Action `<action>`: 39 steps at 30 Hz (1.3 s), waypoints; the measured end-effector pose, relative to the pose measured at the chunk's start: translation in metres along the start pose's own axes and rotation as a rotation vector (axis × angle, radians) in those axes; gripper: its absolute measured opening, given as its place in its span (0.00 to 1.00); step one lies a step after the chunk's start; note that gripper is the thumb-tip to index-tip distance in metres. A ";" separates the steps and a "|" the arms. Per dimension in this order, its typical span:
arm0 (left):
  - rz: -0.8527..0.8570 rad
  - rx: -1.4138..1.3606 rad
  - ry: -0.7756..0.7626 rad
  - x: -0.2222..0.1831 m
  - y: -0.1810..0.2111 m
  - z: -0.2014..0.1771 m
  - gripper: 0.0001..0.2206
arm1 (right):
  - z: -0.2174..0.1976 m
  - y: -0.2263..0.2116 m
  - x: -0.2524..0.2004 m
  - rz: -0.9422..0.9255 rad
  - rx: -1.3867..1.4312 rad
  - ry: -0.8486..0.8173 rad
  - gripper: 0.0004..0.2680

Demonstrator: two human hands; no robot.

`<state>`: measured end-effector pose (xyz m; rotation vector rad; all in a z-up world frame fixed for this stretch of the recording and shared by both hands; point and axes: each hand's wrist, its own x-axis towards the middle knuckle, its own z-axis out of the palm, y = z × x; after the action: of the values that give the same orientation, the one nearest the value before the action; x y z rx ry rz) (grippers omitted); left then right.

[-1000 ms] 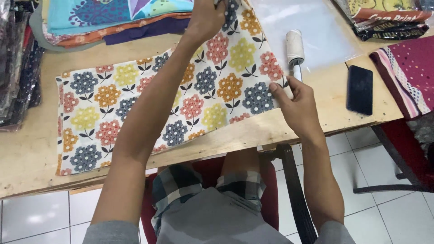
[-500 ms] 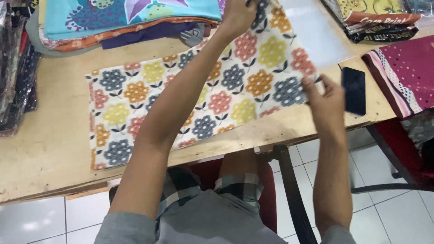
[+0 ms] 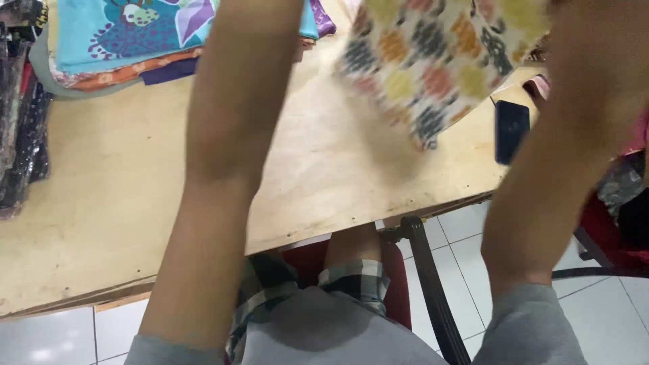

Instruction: Using a lint roller to remove debris from a patterned piece of fabric, including folding the fabric to clean all sides.

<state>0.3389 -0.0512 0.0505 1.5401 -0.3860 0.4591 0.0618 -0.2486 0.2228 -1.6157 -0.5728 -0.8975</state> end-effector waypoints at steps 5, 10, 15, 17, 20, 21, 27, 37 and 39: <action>-0.120 -0.071 0.074 -0.035 -0.001 -0.088 0.12 | 0.054 -0.054 -0.008 -0.293 -0.091 -0.264 0.08; -0.242 -0.145 0.159 -0.067 0.011 -0.180 0.14 | 0.153 -0.062 -0.119 -0.036 0.208 -0.571 0.02; -0.363 -0.225 0.252 -0.105 0.002 -0.275 0.15 | 0.240 -0.033 -0.237 0.001 -0.057 -0.585 0.03; -0.408 -0.266 0.280 -0.118 -0.003 -0.303 0.16 | 0.263 -0.029 -0.270 0.015 -0.159 -0.558 0.04; -0.479 -0.322 0.327 -0.149 0.004 -0.339 0.17 | 0.277 -0.051 -0.283 -0.098 -0.225 -0.631 0.07; -0.503 -0.340 0.345 -0.163 0.015 -0.346 0.17 | 0.280 -0.061 -0.280 -0.099 -0.164 -0.659 0.06; -0.647 -0.455 0.419 -0.221 0.011 -0.400 0.19 | 0.308 -0.046 -0.292 0.014 0.084 -0.806 0.09; 0.184 0.996 0.180 -0.235 0.074 -0.258 0.16 | 0.175 0.112 -0.155 0.202 -0.469 -0.940 0.23; -0.116 1.145 0.022 -0.249 0.095 -0.224 0.22 | 0.152 0.132 -0.143 0.247 -0.579 -1.036 0.23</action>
<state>0.0659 0.1605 0.0037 2.6381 0.0300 0.6513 0.1168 -0.1189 0.0203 -2.6032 -0.8167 0.0569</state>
